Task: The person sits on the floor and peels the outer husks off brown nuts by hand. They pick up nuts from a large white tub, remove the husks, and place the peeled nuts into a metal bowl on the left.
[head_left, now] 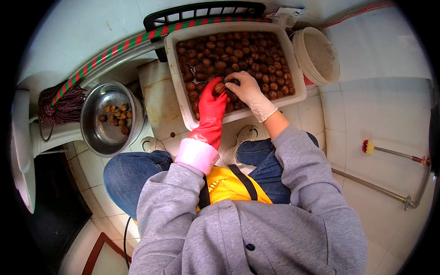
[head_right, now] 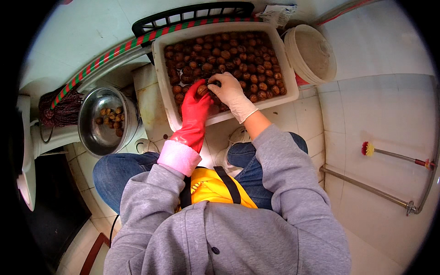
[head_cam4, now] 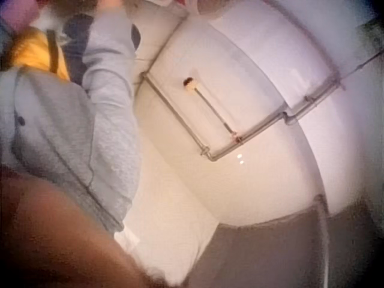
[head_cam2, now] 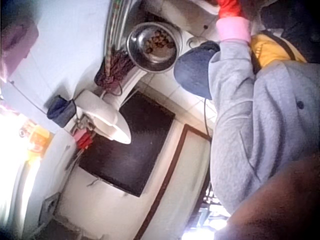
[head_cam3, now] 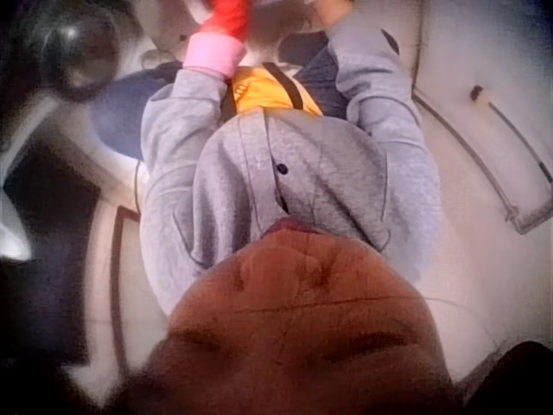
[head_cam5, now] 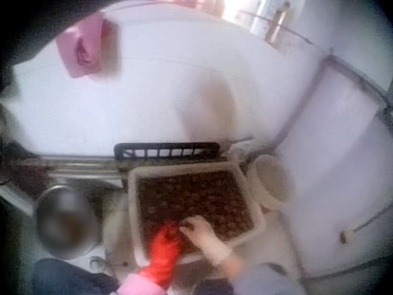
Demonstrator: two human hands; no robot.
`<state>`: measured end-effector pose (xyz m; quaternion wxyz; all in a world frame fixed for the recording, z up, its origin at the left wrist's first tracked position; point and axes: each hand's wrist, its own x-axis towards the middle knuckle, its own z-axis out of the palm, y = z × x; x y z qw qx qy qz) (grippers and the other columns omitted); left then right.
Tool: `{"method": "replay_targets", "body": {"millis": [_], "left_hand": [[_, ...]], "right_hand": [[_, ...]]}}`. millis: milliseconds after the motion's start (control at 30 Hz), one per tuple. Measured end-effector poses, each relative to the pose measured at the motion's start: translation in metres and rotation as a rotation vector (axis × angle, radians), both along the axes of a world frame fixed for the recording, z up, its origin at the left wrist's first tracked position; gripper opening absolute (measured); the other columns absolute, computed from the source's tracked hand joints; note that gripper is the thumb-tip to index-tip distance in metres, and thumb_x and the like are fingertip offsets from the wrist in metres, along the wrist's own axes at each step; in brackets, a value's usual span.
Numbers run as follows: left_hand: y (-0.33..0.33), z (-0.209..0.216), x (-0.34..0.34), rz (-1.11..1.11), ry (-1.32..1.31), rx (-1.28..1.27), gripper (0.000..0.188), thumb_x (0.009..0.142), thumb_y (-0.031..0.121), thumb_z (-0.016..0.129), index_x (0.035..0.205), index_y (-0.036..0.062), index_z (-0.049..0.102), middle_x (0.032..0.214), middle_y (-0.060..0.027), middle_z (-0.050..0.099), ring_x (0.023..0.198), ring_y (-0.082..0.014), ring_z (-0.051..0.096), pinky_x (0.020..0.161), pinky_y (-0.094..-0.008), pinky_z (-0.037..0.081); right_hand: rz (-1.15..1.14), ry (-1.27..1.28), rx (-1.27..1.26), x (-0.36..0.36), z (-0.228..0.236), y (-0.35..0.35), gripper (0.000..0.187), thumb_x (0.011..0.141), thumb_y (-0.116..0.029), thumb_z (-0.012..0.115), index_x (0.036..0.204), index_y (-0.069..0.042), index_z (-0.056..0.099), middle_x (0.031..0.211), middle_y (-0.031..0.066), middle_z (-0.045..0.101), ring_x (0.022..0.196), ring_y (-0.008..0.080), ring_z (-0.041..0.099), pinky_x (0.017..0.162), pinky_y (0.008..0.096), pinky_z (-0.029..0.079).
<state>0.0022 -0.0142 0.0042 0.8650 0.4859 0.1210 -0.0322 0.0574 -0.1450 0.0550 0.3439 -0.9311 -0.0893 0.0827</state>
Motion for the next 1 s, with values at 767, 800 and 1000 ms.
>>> {"method": "replay_targets", "body": {"millis": [767,800,1000], "left_hand": [[0.0,-0.015,0.0,0.144,0.129,0.645,0.036,0.078,0.017,0.075,0.108,0.0014,0.062,0.1,-0.0105,0.067,0.089,-0.017,0.063,0.081,-0.0298,0.05],[-0.001,-0.017,0.0,0.147,0.078,0.666,0.035,0.079,0.017,0.074,0.108,0.0014,0.062,0.101,-0.0105,0.067,0.089,-0.017,0.063,0.081,-0.0299,0.051],[-0.01,-0.011,-0.001,-0.009,-0.096,0.336,0.034,0.08,0.006,0.075,0.111,0.0021,0.061,0.104,-0.0078,0.066,0.095,-0.0157,0.062,0.086,-0.0298,0.05]], "right_hand": [[0.304,-0.083,0.043,0.01,0.014,0.003,0.026,0.077,-0.012,0.068,0.102,-0.006,0.068,0.103,0.0137,0.064,0.103,0.0318,0.059,0.091,0.0376,0.047],[0.455,-0.086,0.025,0.007,0.015,0.005,0.025,0.076,-0.011,0.068,0.101,-0.007,0.068,0.101,0.0139,0.064,0.101,0.0329,0.059,0.09,0.039,0.048],[0.147,-0.245,-0.487,0.013,-0.016,-0.022,0.026,0.077,-0.011,0.067,0.103,-0.01,0.068,0.104,0.0148,0.06,0.098,0.0373,0.057,0.083,0.0454,0.048]]}}
